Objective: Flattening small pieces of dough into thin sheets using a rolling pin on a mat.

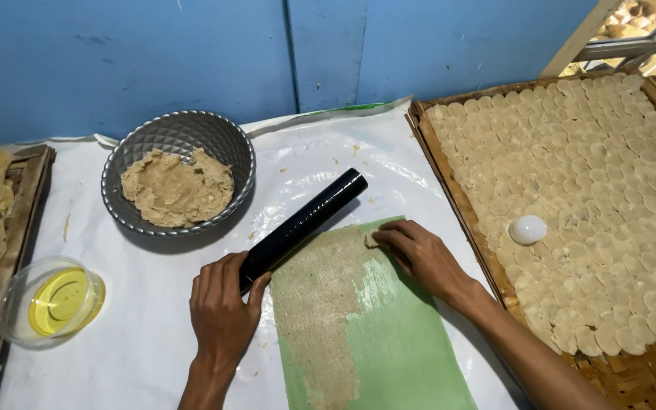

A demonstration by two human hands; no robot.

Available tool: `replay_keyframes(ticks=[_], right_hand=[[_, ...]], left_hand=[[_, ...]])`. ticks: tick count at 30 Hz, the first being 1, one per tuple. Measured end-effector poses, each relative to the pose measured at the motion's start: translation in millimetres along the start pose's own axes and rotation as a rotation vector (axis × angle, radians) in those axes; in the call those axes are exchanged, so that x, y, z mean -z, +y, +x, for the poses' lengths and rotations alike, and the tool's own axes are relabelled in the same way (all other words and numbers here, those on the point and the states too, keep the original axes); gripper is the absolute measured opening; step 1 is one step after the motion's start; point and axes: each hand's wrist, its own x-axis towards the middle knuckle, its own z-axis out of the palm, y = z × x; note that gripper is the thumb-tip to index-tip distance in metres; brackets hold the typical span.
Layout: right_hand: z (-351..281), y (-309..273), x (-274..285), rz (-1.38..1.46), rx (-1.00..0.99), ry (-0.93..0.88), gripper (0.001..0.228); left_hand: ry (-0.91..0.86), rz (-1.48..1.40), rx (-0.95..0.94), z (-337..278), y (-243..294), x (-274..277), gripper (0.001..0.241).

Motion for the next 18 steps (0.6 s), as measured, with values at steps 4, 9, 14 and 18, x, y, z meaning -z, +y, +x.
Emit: replay_keyframes(ticks=[4,9,14,18], right_hand=[[-2.0,0.1,-1.7,-0.053,0.007,0.035,0.027],[4.6,-11.8,17.0,0.048,-0.056,-0.013,0.034],[16.9,11.1,21.4,0.205,-0.241,0.078,0.032],[25.9,28.3,22.5,0.182,-0.488,-0.095,0.024]], left_hand=[[0.015,0.007,-0.001,-2.9,-3.9,-2.6,0.046],[0.026,0.005,0.0,-4.6,-5.3,-2.0,0.046],[0.047,-0.051,0.012,-2.7,0.5,3.1,0.048],[0.024,-0.149,-0.03,1.0,8.4,16.8,0.046]])
